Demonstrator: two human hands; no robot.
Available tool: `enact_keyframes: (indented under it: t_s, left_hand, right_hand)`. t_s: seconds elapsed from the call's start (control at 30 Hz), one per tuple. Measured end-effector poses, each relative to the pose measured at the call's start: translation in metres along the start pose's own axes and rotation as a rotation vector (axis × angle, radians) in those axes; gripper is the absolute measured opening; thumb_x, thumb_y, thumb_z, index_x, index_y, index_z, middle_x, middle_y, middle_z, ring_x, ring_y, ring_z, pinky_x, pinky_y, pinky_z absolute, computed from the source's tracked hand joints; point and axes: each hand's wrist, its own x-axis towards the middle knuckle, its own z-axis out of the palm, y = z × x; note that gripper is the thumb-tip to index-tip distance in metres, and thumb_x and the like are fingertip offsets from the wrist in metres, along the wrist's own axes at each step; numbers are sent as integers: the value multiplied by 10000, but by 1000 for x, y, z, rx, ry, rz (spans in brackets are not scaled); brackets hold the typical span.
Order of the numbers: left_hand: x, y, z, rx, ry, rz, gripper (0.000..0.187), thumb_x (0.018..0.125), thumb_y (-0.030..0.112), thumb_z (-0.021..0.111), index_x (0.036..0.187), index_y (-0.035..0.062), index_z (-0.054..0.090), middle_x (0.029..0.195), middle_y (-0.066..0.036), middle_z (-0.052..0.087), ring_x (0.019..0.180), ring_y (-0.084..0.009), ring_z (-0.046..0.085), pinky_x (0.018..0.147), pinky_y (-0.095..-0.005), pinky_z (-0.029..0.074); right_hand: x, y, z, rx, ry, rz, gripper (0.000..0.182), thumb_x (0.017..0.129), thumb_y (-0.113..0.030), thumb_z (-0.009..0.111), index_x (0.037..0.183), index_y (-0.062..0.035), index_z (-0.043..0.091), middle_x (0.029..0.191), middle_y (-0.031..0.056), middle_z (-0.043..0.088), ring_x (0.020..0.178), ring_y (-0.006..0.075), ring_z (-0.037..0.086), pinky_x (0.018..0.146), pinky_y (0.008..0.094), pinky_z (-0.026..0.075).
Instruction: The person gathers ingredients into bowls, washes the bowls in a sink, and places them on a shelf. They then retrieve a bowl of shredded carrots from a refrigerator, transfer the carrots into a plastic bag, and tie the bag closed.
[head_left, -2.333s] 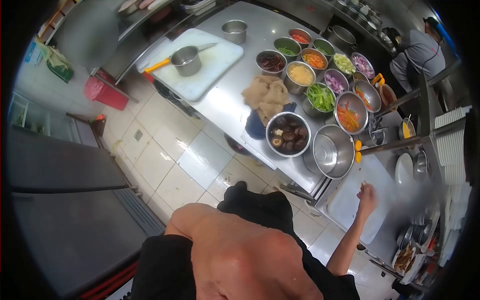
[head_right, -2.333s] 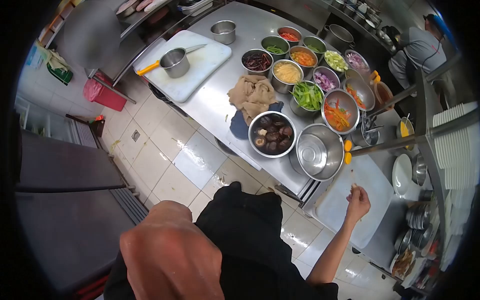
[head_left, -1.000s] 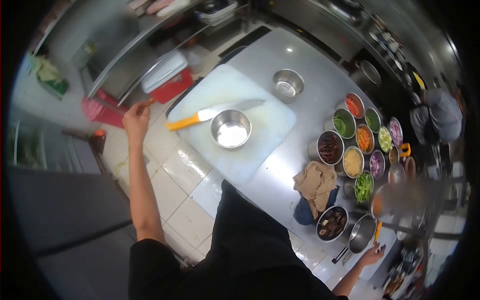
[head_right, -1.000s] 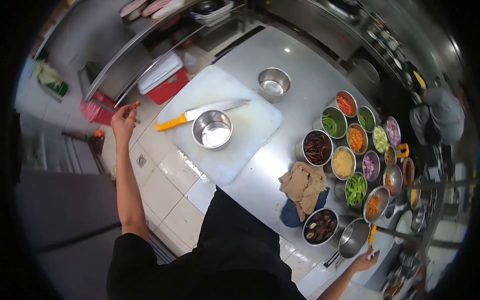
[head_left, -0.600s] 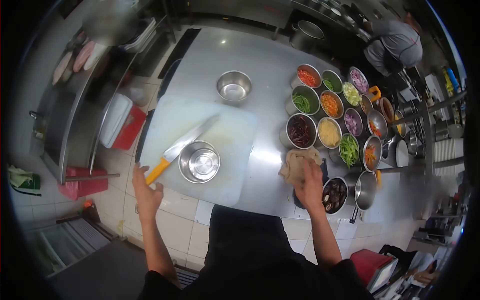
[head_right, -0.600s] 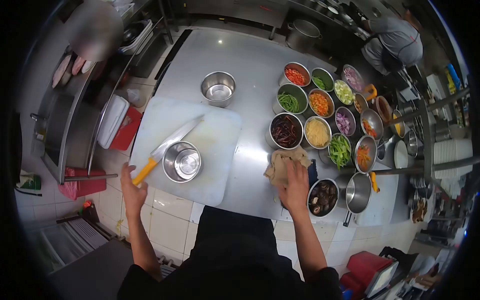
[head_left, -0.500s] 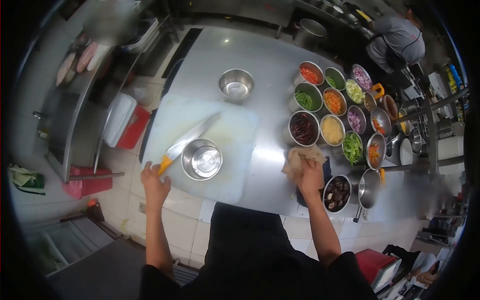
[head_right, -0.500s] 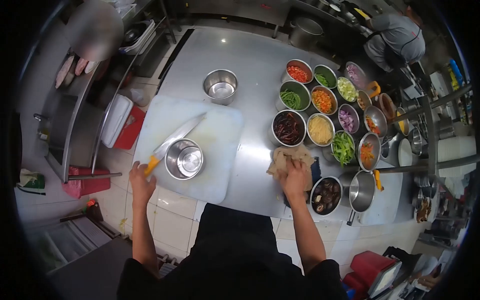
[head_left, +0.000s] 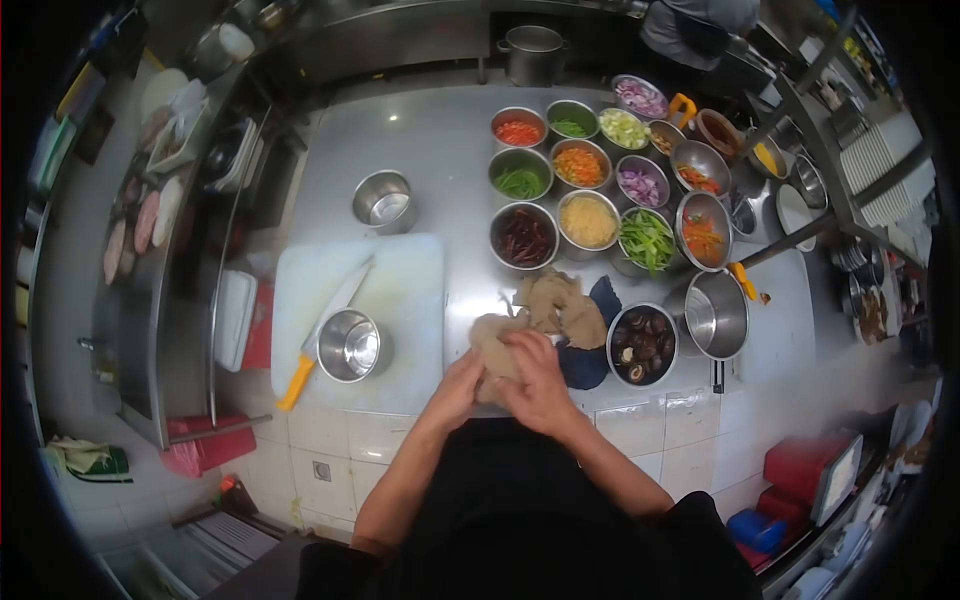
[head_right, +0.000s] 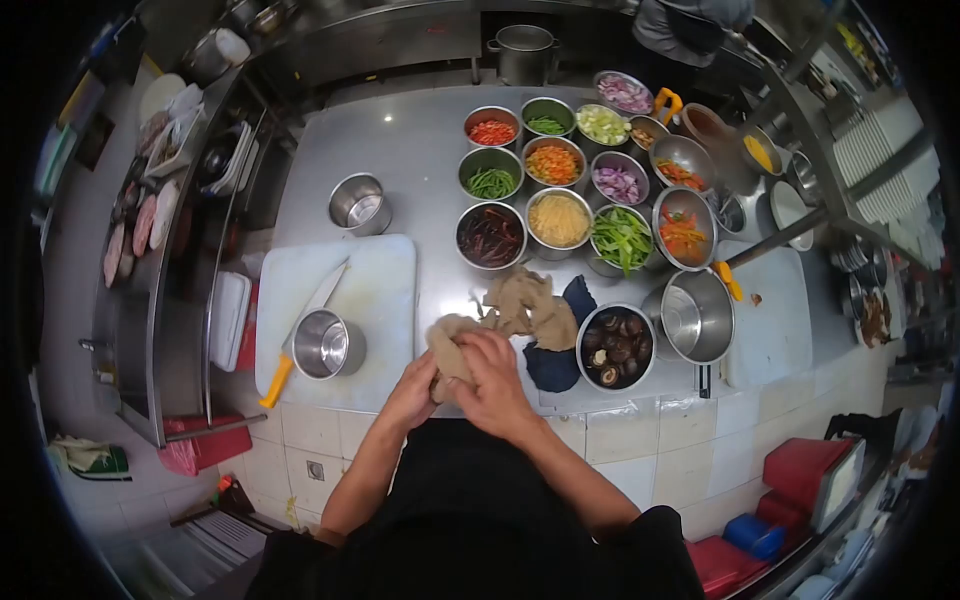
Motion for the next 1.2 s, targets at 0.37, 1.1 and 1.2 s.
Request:
enact_keyframes:
  t_s: [0.37, 1.1, 1.2]
  left_hand:
    - [55, -32, 6, 1345, 429, 467, 477, 811, 139, 586, 1231, -26, 433, 1312, -280, 391, 1137, -463, 411, 948, -473, 380]
    - [70, -19, 10, 808, 1, 161, 352, 938, 268, 424, 1152, 6, 522, 1069, -237, 605, 1001, -379, 574, 887, -401, 427]
    - [13, 11, -22, 942, -118, 168, 360, 910, 281, 549, 1113, -13, 590, 952, -114, 669, 850, -200, 615, 766, -312, 477]
  right_hand:
    - [-15, 107, 24, -536, 275, 406, 762, 784, -478, 633, 1381, -91, 361, 1418, 258, 270, 1338, 483, 131, 1029, 616, 197]
    - [14, 45, 42, -389, 534, 246, 363, 723, -216, 629, 1064, -98, 593, 1218, 153, 510, 1135, 370, 448, 973, 473, 337]
    - [-12, 59, 64, -614, 112, 522, 759, 774, -437, 637, 1414, -165, 333, 1443, 152, 292, 1324, 449, 216, 1062, 600, 154]
